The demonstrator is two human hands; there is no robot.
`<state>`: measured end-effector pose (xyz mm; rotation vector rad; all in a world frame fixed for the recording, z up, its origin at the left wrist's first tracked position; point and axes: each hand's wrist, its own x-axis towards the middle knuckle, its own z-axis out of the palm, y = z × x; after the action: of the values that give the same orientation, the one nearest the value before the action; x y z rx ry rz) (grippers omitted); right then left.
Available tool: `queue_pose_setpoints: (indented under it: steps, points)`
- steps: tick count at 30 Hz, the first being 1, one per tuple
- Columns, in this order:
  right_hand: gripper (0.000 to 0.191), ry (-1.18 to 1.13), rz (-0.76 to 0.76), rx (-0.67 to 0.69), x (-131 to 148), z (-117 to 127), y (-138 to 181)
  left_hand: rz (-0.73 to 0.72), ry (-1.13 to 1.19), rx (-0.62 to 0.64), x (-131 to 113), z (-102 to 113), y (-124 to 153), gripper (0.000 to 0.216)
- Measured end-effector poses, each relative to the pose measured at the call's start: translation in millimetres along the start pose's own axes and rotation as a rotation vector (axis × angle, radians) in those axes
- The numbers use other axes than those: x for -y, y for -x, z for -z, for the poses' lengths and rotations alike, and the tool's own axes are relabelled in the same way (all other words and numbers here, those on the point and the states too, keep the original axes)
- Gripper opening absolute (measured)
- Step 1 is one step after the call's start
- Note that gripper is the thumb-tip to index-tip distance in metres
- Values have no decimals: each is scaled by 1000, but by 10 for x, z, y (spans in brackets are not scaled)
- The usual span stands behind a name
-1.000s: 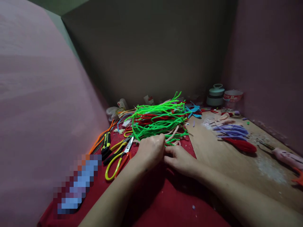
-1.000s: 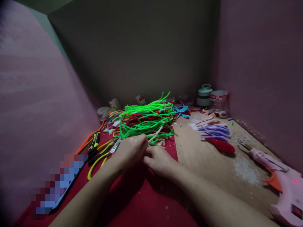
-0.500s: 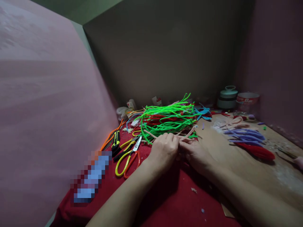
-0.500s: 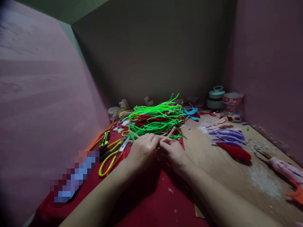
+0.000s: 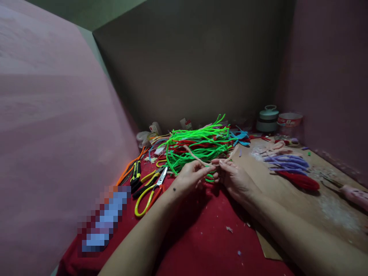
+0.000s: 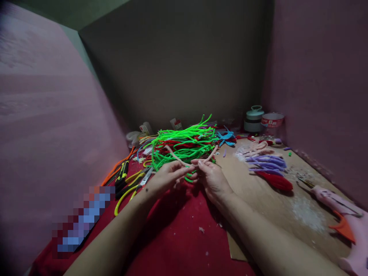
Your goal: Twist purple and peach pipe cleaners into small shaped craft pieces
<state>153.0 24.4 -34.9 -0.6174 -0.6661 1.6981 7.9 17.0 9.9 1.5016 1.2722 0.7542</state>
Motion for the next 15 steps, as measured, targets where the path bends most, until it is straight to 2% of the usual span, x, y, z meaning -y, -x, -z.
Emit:
queue_pose_setpoints:
  steps: [3,5,10,15]
  points:
    - [15,4,-12,14,1,-2,4,-17,304,-34,69,31,-62,33]
    - [16,13,-26,39,0,-8,9,-27,412,-50,82,48,-72,32]
    - [20,12,-17,21,-7,-15,5,-89,359,-97,53,49,-42,28]
    - [21,10,-15,37,-31,5,-3,-68,349,-96,78,50,-84,28]
